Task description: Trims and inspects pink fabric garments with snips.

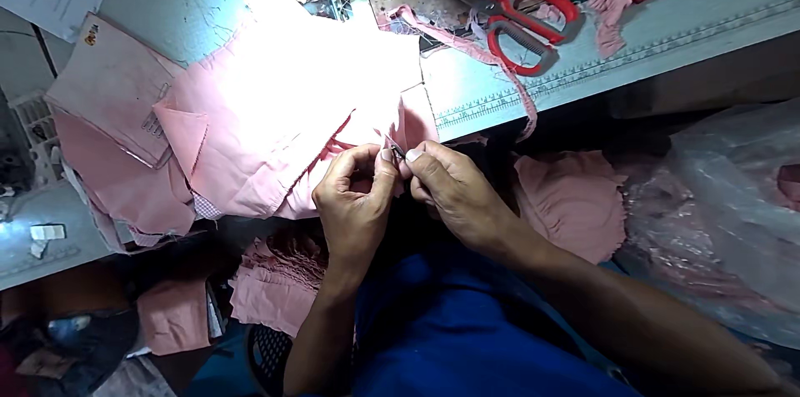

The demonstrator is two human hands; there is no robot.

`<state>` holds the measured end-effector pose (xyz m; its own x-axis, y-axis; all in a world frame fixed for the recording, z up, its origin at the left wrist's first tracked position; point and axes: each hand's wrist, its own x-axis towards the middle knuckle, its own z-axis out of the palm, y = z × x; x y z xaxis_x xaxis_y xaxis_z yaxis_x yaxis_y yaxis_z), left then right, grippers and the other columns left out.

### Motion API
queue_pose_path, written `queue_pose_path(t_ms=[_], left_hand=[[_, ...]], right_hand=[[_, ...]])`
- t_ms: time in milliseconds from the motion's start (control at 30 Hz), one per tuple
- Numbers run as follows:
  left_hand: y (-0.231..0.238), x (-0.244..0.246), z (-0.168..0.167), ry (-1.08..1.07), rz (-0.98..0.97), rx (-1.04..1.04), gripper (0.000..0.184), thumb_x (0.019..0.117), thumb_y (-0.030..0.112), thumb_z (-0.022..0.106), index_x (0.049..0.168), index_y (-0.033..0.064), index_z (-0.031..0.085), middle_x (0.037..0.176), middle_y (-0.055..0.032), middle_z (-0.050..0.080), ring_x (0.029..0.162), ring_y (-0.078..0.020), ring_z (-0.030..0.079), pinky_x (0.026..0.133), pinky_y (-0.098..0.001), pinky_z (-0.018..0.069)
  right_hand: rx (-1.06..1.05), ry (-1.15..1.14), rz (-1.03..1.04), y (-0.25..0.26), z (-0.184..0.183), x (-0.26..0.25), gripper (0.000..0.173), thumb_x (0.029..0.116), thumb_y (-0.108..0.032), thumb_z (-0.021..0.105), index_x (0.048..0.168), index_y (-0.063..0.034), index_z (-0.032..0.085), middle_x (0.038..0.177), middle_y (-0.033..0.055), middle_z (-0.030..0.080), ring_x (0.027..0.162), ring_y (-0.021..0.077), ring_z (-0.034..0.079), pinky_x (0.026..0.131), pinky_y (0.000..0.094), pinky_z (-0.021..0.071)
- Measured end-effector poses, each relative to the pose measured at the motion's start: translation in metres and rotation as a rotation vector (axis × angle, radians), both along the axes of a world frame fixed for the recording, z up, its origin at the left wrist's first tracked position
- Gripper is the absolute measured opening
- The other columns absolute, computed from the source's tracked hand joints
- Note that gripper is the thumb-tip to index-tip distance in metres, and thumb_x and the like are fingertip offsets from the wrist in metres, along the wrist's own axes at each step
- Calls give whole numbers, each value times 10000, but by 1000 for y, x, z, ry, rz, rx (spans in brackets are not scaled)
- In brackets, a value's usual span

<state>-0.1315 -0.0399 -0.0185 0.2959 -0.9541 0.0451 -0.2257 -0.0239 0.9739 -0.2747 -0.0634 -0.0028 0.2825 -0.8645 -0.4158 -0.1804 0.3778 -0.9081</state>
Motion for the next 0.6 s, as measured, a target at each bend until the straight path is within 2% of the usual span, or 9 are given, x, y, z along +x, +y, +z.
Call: queue_pose_path(t_ms=[267, 400, 500, 600], left_hand=[[0, -1, -1, -3, -5, -5, 77, 973, 97, 682, 1015, 42, 716, 831, -4, 685, 642, -72, 644, 547, -221, 566], [0, 1, -2, 2, -11, -18, 86, 977, 88, 669, 1029, 34, 711, 828, -8, 678, 648, -76, 644, 548, -223, 566], [0, 2, -1, 8, -19, -17, 80, 982, 72, 654, 1024, 26, 705, 813, -7, 678, 645, -75, 648, 549, -221, 569], [-1, 1, 0, 22, -15, -18, 75, 987, 76, 658, 1022, 28, 704, 802, -4, 682, 626, -72, 644, 530, -218, 563]], right_hand=[[-28, -8, -7, -2, -6, 1, 298, 1100, -308, 449, 898, -122, 566, 582, 3, 452, 447, 96, 404, 417, 226, 329], [214, -266, -54, -4, -4, 2, 316, 1112, -285, 404, 907, -111, 571, 563, -27, 376, 422, 42, 311, 406, 168, 277], [326, -367, -78, -4, 0, 2, 338, 1118, -299, 375, 918, -114, 576, 542, -45, 354, 410, 23, 300, 397, 153, 274], [212, -304, -54, -3, -3, 1, 319, 1110, -284, 399, 905, -111, 573, 554, -29, 366, 421, 41, 309, 408, 168, 275]])
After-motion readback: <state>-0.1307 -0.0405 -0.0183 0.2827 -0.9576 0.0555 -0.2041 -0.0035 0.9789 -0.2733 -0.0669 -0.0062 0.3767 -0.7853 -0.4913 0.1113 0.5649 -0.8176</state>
